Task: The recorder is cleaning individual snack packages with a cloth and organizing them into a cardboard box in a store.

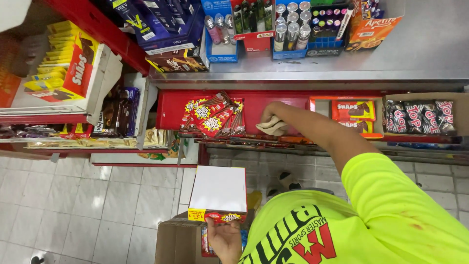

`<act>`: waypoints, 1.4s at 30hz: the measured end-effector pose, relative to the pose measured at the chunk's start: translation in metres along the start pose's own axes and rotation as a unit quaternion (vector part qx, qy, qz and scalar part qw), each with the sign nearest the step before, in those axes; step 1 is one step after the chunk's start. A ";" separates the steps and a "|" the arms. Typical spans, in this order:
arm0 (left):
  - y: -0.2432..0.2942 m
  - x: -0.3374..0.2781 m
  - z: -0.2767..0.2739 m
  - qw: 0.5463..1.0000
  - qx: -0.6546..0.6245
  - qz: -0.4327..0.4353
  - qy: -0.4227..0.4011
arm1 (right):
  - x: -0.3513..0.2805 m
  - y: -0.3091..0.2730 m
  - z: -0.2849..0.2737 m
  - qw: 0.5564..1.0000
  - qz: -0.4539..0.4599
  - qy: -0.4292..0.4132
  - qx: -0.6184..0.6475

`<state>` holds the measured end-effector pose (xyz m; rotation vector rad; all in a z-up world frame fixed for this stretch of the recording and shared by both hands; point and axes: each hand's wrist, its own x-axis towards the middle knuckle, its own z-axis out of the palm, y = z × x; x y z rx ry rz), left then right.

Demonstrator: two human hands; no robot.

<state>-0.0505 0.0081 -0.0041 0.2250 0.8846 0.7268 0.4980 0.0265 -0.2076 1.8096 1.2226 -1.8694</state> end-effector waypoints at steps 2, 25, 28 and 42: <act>-0.003 0.000 0.001 1.000 -0.006 -0.004 0.004 | -0.031 -0.035 0.005 0.999 -0.025 -0.028 0.020; -0.020 0.011 0.011 0.998 0.028 -0.046 -0.020 | -0.202 -0.051 0.104 0.965 0.062 0.253 0.016; -0.020 0.011 0.027 0.992 0.115 -0.004 -0.044 | -0.214 -0.061 0.113 0.899 0.055 0.334 0.279; -0.052 0.067 0.198 0.452 0.618 0.503 -0.402 | -0.306 -0.082 0.338 0.560 -0.054 0.563 0.606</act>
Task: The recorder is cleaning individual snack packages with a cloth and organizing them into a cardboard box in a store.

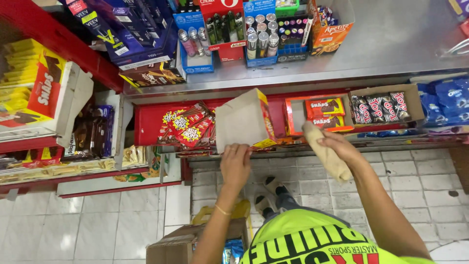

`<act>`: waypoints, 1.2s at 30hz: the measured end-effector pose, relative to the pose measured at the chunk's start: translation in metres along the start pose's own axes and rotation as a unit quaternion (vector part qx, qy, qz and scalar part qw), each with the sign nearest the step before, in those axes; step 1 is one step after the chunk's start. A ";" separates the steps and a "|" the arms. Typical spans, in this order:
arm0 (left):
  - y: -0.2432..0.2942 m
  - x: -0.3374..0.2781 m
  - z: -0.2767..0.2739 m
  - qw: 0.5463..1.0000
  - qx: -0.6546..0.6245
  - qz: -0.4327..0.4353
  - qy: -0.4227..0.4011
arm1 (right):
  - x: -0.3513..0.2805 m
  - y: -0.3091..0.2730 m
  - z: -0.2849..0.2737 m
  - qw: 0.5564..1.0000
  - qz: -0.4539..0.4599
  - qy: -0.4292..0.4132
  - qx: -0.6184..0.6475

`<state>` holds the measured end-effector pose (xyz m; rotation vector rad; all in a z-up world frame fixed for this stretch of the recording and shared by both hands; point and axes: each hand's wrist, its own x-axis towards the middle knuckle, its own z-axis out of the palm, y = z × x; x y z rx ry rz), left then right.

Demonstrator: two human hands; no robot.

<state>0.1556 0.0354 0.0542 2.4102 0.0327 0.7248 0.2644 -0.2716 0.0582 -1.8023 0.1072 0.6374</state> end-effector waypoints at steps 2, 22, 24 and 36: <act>-0.015 0.015 0.028 0.996 0.055 0.061 -0.028 | 0.016 0.056 -0.025 0.998 -0.001 0.038 0.050; -0.066 0.012 0.167 0.978 0.171 0.044 -0.113 | -0.002 0.114 -0.017 0.996 -0.089 -0.023 -0.021; -0.065 0.008 0.179 0.976 0.183 0.024 -0.114 | -0.003 0.096 -0.016 0.994 -0.098 -0.042 -0.035; 0.002 0.021 0.149 0.910 0.254 -0.167 -0.282 | 0.039 0.092 -0.100 0.988 -0.130 -0.079 0.034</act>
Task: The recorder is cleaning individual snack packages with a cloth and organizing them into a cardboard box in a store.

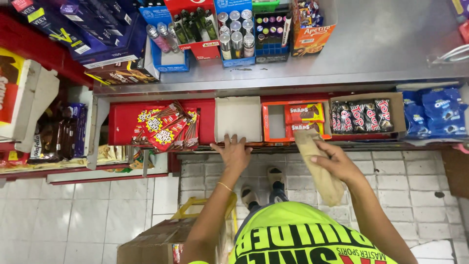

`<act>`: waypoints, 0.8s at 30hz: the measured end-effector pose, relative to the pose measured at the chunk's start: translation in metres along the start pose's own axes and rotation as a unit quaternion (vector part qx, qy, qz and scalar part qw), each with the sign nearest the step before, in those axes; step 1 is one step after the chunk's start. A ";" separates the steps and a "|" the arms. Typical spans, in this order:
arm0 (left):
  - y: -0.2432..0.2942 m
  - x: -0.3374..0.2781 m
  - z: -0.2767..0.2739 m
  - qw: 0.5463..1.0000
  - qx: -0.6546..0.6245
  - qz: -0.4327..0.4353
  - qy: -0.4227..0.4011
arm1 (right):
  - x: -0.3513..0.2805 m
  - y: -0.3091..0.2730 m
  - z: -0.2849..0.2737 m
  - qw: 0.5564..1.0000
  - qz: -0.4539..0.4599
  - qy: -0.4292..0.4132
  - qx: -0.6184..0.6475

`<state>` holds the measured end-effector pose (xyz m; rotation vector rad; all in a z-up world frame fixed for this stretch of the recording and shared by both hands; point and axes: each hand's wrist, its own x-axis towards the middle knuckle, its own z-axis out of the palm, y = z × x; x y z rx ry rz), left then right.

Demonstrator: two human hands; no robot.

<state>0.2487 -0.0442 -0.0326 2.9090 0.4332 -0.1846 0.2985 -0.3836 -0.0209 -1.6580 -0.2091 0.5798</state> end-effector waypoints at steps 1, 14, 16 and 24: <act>-0.001 0.001 -0.003 0.999 -0.033 -0.005 0.012 | 0.008 0.008 -0.015 1.000 -0.004 0.003 0.024; -0.050 0.031 0.045 0.946 -0.209 -0.149 0.198 | 0.076 -0.082 -0.024 0.767 -0.071 -0.214 0.601; -0.043 0.023 0.023 0.924 -0.266 -0.152 0.230 | 0.095 -0.058 -0.013 0.779 -0.038 -0.092 0.619; -0.127 0.007 -0.010 0.865 -0.202 -0.182 0.422 | 0.101 -0.124 0.045 0.755 0.006 -0.106 0.647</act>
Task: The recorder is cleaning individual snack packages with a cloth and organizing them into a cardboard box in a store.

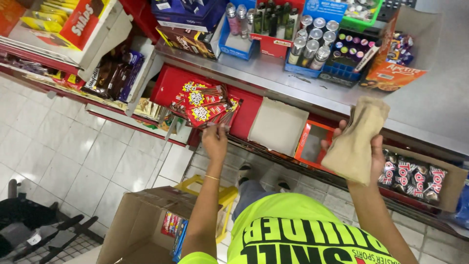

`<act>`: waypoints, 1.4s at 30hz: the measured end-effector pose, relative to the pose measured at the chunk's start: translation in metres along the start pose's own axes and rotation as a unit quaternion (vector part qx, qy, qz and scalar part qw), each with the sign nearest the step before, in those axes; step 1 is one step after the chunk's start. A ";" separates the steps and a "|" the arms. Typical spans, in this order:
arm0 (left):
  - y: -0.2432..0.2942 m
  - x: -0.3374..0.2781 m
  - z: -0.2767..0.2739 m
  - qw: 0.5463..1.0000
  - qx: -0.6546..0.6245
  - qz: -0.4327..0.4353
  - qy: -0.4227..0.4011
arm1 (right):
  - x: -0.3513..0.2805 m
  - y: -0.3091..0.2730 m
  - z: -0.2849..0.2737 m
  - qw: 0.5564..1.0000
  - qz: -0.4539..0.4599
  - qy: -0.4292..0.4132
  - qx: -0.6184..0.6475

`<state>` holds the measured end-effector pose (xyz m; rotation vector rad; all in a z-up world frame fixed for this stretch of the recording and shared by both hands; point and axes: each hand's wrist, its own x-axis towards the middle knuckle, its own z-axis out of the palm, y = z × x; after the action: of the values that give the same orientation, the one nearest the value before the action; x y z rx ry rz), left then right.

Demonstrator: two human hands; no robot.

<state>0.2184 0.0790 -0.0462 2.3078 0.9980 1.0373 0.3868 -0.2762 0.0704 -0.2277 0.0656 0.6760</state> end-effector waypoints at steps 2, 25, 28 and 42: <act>-0.010 0.032 -0.011 0.999 0.032 -0.009 0.021 | 0.007 0.011 0.009 0.999 0.006 -0.035 0.011; -0.071 0.210 0.034 0.855 0.258 0.041 -0.447 | 0.041 0.050 -0.012 0.990 -0.089 0.064 -0.093; -0.091 0.207 0.045 0.859 0.209 0.005 -0.467 | 0.034 0.052 -0.014 0.989 -0.099 0.068 -0.088; 0.066 0.027 0.075 0.825 -0.445 -0.081 -0.340 | 0.023 0.027 -0.033 0.992 -0.097 0.072 -0.033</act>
<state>0.3176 0.0497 -0.0406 1.5372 0.2816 0.3760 0.3880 -0.2490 0.0300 -0.3420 0.1582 0.4674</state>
